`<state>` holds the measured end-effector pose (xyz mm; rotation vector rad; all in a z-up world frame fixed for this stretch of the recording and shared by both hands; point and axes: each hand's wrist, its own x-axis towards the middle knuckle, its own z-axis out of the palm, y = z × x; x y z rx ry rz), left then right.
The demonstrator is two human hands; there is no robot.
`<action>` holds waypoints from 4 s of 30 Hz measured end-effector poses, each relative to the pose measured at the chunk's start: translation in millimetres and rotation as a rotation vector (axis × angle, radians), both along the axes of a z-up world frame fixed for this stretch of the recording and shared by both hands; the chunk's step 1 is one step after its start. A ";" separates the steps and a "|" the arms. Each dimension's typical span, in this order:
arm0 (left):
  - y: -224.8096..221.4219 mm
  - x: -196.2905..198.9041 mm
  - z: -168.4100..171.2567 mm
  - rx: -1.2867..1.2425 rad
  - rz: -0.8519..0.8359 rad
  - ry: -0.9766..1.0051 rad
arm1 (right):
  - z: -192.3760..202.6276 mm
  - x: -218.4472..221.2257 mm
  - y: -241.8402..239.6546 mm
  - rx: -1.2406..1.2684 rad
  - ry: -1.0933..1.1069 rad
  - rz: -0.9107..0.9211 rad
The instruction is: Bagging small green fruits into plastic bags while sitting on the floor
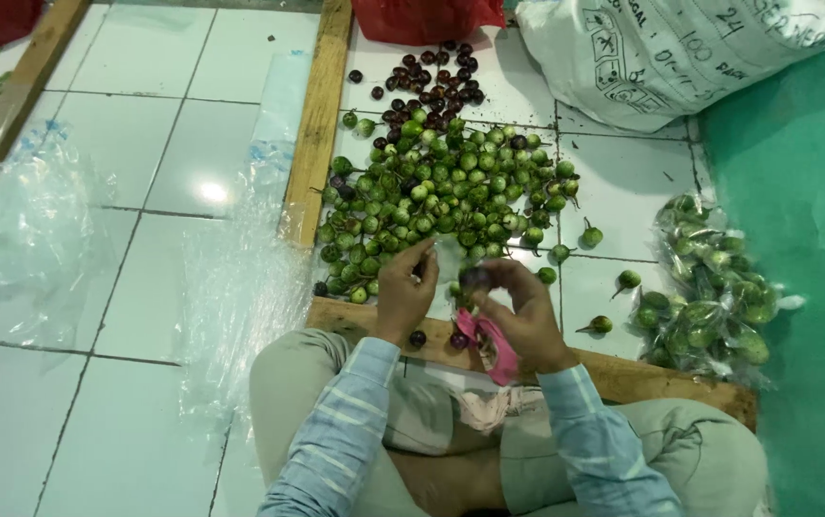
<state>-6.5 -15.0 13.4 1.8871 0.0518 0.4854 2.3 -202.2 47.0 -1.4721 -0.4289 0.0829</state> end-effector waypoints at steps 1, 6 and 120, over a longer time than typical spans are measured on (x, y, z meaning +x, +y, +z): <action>-5.5 0.8 0.4 -0.005 -0.002 0.001 | 3.4 1.6 2.3 -0.005 0.001 -0.002; -21.0 2.1 -8.1 -0.053 -0.073 -0.009 | 4.5 -1.4 13.4 -0.223 -0.044 -0.041; 4.7 -12.5 -2.2 -0.086 -0.179 0.053 | -47.5 -16.1 23.9 -0.477 -0.242 -0.096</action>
